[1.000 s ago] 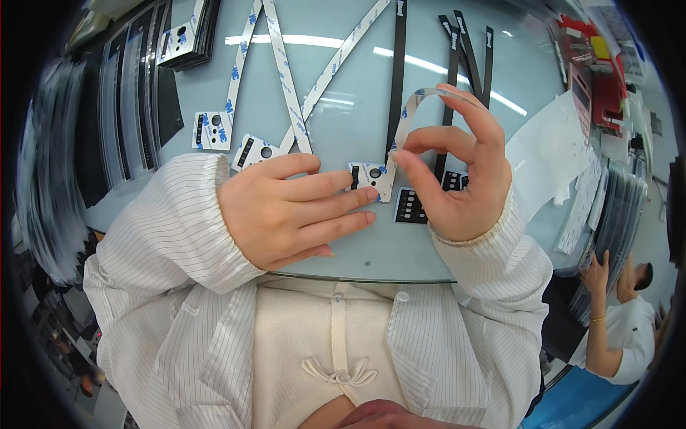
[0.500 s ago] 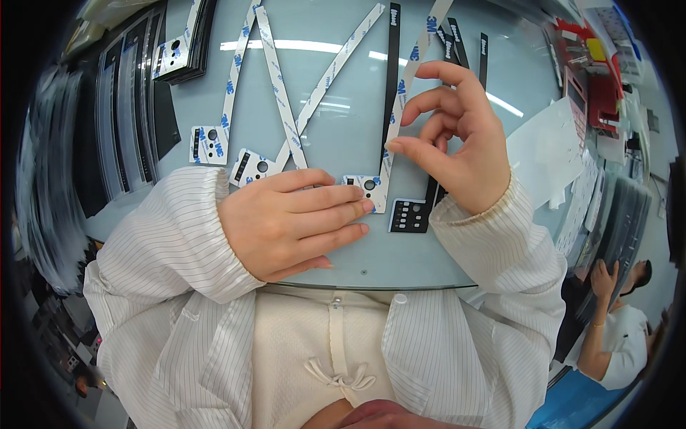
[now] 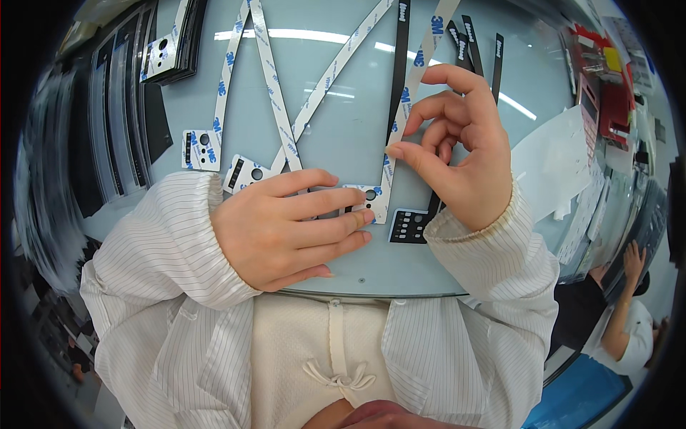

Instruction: Manually assemble components by applying adhesive strips and attaching them to larger pieces on a workbench.

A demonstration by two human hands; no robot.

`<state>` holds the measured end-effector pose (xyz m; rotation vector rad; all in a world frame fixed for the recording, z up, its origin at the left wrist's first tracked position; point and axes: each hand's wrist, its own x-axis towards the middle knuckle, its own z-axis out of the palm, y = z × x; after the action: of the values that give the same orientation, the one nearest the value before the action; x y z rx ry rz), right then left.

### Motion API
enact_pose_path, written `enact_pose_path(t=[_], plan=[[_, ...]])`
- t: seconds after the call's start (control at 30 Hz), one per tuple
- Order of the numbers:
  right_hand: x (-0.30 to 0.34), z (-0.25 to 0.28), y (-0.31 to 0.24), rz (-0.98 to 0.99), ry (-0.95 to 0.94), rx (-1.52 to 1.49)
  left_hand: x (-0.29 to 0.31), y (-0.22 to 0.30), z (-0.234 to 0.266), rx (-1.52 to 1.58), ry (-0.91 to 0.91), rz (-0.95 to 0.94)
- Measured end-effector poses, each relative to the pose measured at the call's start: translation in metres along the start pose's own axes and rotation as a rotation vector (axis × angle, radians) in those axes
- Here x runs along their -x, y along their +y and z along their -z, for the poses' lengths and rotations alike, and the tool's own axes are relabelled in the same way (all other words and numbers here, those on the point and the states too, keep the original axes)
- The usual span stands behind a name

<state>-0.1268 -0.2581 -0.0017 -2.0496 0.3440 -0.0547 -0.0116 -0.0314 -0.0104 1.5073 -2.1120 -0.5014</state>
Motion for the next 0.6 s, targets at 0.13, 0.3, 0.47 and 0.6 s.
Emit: enact_pose_path(t=[0.13,0.3,0.47,0.6], plan=[[0.0008,0.0003,0.0001,0.025,-0.005,0.029,-0.0001,0.0007,-0.0010,0.020,0.008,0.009],[0.0041,-0.0011,-0.0039,0.102,0.034,0.127,-0.0014,0.0017,-0.0015,0.021,0.005,0.014],[0.0044,-0.0026,-0.0048,0.172,0.102,0.274,-0.0022,0.0025,0.0009,0.027,-0.007,0.016],[0.0015,-0.0057,-0.0034,0.129,0.130,0.225,-0.0006,0.0030,-0.0009,0.035,0.011,0.020]])
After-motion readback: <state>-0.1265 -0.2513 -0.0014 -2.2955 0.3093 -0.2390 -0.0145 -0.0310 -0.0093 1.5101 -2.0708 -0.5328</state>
